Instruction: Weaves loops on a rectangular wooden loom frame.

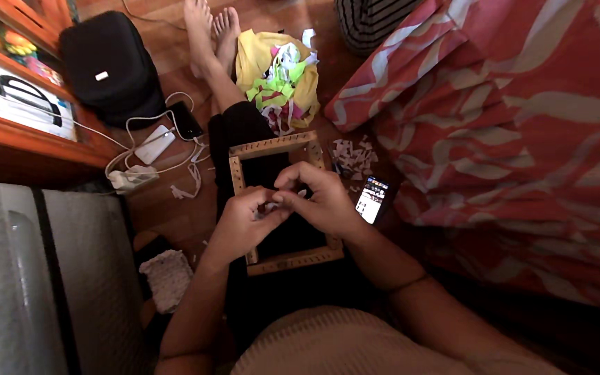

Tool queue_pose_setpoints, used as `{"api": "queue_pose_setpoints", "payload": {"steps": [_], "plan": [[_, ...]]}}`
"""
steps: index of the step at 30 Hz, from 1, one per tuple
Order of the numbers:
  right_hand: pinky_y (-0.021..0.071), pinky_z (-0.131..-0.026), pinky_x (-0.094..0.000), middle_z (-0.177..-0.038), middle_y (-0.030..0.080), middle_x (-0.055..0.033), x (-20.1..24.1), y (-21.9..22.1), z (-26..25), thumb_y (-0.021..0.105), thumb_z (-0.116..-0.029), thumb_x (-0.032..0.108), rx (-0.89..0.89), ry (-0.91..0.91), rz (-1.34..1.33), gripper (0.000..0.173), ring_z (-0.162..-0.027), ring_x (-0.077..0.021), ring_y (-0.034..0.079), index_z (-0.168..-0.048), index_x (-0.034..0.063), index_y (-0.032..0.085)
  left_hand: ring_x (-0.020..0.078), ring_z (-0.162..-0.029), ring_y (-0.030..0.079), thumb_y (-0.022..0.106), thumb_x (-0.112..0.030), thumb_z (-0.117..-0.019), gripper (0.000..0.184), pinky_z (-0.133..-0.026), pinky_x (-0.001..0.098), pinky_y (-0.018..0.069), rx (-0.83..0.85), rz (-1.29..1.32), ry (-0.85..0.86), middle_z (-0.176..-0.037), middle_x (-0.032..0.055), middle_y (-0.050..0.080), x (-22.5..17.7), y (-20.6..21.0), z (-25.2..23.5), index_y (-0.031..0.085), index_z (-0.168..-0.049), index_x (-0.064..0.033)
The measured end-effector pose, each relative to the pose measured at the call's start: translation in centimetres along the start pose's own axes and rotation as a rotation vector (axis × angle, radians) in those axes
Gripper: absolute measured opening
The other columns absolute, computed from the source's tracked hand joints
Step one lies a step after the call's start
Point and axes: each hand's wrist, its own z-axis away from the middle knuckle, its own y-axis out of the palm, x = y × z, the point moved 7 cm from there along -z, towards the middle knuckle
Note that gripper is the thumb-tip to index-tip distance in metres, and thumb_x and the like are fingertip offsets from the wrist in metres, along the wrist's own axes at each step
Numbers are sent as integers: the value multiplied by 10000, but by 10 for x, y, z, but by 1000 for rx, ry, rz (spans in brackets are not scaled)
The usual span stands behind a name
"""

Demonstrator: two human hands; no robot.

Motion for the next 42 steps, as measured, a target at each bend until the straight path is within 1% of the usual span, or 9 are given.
{"api": "queue_pose_setpoints", "payload": {"steps": [7, 9, 15, 24, 26, 31, 35, 39, 42], "plan": [[545, -810, -207, -1069, 642, -93, -16, 3, -3, 673, -960, 149, 62, -12, -1, 235, -939, -86, 626, -1120, -20, 641, -53, -774, 604, 593, -112, -997, 151, -720, 125, 519, -122, 85, -48, -891, -47, 665, 9, -7, 0, 712, -969, -24], [561, -835, -264, -1019, 676, -101, -25, 5, 3, 719, -923, 132, 100, 26, 52, 209, -931, -132, 654, -1075, -8, 685, -36, -799, 638, 568, -102, -1014, 164, -751, 152, 551, -144, 124, -53, -921, -46, 694, 12, -8, 1, 713, -1009, -25], [520, -832, -214, -901, 684, -46, -30, -8, 14, 671, -950, 89, -31, 2, 54, 109, -900, -86, 626, -933, 10, 743, -33, -775, 632, 560, -71, -1016, 132, -727, 143, 539, -260, 121, -122, -881, -55, 688, 19, -11, 4, 684, -1035, -28], [483, -925, -277, -1056, 635, -41, -28, 9, 12, 759, -867, 134, 17, 3, 0, 38, -1069, -149, 562, -881, 100, 750, -33, -797, 634, 575, -64, -1010, 93, -748, 157, 550, -287, 175, -109, -898, -67, 670, 21, -4, 5, 658, -1049, -47], [522, -884, -289, -1084, 635, -108, -30, 12, 10, 777, -839, 104, 13, 16, -28, 144, -1040, -175, 600, -891, 38, 659, -36, -805, 626, 582, -59, -996, 91, -741, 149, 544, -269, 181, -65, -917, -67, 666, 19, -2, 5, 662, -1038, -53], [562, -639, -199, -833, 646, -77, -36, 17, 12, 775, -855, 29, 63, 226, -62, 228, -701, -68, 638, -1015, -20, 620, -46, -825, 606, 610, -33, -979, 99, -757, 113, 520, -279, 86, 87, -941, -16, 657, 14, -2, 5, 692, -1015, 8], [528, -664, -219, -865, 649, -101, -34, 20, 11, 676, -911, 44, 119, 158, 77, 145, -729, -104, 603, -1019, -39, 726, 18, -860, 619, 587, -36, -991, 148, -815, 151, 518, -283, -98, 142, -940, 68, 671, 11, 3, 6, 712, -1028, 32], [573, -704, -365, -896, 657, -158, -29, 25, 12, 670, -907, 10, 130, 177, 284, 159, -775, -242, 657, -1046, -45, 727, 90, -828, 631, 589, -77, -1003, 172, -791, 194, 526, -303, -213, 179, -892, 111, 663, 7, 12, 8, 720, -1001, 35], [569, -717, -335, -916, 689, -154, -32, 25, 14, 634, -933, 16, 147, 201, 187, 130, -783, -202, 665, -1018, -52, 703, 64, -840, 625, 598, -79, -1001, 169, -800, 166, 518, -330, -184, 204, -903, 103, 658, 7, 12, 10, 720, -1004, 39]]}}
